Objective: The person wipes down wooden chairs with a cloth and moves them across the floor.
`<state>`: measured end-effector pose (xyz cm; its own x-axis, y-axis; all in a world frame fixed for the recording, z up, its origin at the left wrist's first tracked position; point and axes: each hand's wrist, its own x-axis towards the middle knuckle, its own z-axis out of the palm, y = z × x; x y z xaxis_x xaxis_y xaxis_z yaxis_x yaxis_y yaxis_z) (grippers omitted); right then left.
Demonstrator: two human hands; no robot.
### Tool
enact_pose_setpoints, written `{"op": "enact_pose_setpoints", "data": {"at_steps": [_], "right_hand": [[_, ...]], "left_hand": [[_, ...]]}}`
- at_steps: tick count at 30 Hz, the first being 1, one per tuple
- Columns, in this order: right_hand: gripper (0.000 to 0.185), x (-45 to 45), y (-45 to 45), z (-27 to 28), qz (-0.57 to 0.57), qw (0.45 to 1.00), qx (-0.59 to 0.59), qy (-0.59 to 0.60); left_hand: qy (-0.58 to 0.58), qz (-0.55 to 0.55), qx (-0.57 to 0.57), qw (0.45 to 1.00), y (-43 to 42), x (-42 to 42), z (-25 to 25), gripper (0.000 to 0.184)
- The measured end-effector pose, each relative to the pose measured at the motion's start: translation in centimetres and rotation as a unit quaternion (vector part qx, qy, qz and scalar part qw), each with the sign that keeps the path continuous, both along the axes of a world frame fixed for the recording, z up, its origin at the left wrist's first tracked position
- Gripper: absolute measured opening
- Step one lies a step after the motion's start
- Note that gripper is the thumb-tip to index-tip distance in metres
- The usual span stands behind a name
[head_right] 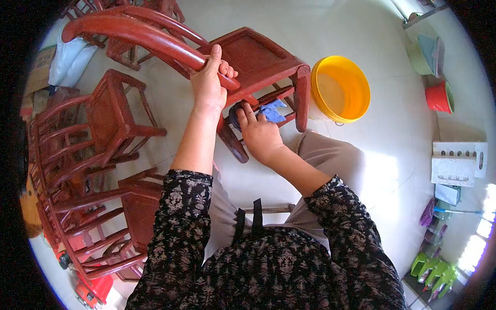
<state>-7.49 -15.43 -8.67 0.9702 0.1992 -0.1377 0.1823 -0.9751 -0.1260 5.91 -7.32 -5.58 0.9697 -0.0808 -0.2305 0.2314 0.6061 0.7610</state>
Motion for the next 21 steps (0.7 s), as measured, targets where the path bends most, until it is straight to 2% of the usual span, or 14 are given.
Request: {"op": "enact_pose_setpoints", "data": {"at_steps": [8,10,11,13,16,21], "right_hand": [[0.044,-0.5,-0.5,0.1,0.019,1.000,-0.017,-0.006],[0.038,-1.0,-1.2,-0.1,0.011,0.995,0.087,-0.053],[0.038,-1.2,-1.2,0.1,0.010,0.995,0.086,-0.052],[0.037,-1.4,-1.5,0.8,0.017,0.972,0.185,-0.146],[0.037,-0.7,-0.7,0.9,0.043,0.971,0.168,-0.164],[0.053,0.6,0.3,-1.2,0.019,0.997,0.075,-0.018]], "left_hand": [[0.009,-0.016,0.010,1.000,0.0,-0.5,0.1,0.034],[0.001,0.002,-0.007,1.000,-0.1,-0.5,0.1,0.033],[0.002,0.001,-0.008,1.000,-0.1,-0.5,0.0,0.033],[0.008,-0.005,0.010,1.000,-0.1,-0.2,-0.1,0.034],[0.015,0.006,0.006,1.000,-0.1,-0.2,0.2,0.035],[0.007,0.004,0.015,1.000,-0.1,0.0,-0.2,0.036]]}}
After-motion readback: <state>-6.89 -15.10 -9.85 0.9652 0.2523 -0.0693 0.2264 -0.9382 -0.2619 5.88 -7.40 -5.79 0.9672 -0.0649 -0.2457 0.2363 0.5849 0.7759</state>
